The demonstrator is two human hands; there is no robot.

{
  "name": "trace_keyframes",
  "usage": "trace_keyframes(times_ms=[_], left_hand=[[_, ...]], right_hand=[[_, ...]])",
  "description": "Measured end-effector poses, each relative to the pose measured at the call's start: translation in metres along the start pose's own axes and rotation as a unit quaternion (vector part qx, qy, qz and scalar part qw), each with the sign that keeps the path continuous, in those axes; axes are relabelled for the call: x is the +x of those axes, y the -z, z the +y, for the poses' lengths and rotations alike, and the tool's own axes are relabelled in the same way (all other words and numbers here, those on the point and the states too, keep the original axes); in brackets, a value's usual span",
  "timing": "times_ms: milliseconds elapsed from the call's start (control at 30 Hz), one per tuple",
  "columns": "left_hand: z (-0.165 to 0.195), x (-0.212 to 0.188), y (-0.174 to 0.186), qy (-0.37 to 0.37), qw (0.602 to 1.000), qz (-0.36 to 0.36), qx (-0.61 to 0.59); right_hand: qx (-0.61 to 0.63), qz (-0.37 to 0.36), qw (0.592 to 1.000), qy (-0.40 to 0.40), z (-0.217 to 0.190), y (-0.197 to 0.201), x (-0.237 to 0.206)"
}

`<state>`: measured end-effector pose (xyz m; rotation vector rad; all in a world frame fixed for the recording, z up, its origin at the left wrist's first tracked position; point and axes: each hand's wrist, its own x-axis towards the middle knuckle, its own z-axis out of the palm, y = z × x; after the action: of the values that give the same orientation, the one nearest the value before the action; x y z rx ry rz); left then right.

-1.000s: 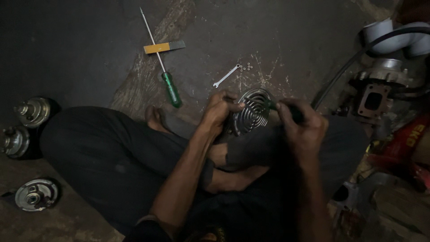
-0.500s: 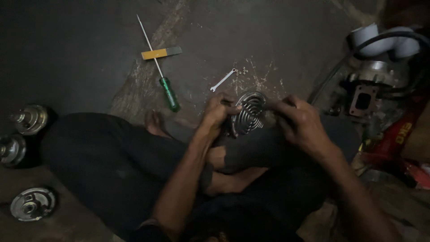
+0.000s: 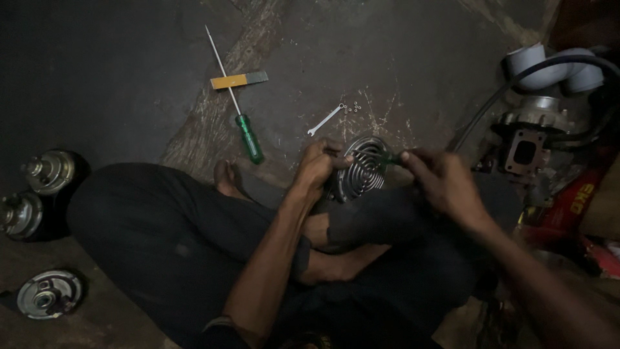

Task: The person sits on the floor and assembles a circular metal component by inserting small metal pieces into slots and securing them with a screwdriver. The person uses a wrench and screwdriver to tighten the assembly.

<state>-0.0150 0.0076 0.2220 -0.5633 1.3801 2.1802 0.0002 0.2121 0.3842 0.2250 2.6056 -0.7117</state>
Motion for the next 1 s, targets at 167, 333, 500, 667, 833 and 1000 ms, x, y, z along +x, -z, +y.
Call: trace_keyframes(times_ms=[167,333,500,667,833,1000], left_hand=[[0.001,-0.001,0.0,0.012,1.0,-0.003,0.001],[0.005,-0.005,0.0,0.003,1.0,0.003,0.029],[0.011,-0.009,-0.001,0.015,0.999,0.009,0.051],[0.009,-0.006,0.001,0.037,0.996,0.016,0.073],[0.005,-0.002,0.003,0.005,0.998,0.011,0.054],[0.001,-0.003,0.005,0.029,0.999,0.002,0.042]], right_hand=[[0.018,0.029,0.984,0.175,0.017,-0.006,0.001],[-0.152,0.034,0.934,0.321,0.035,-0.005,0.012],[-0.102,-0.002,0.948,0.301,0.025,0.001,0.008],[-0.011,-0.137,0.976,-0.168,-0.006,0.012,0.018],[-0.166,-0.102,0.964,0.178,-0.004,0.016,0.026],[-0.219,-0.047,0.888,0.402,0.005,0.014,0.02]])
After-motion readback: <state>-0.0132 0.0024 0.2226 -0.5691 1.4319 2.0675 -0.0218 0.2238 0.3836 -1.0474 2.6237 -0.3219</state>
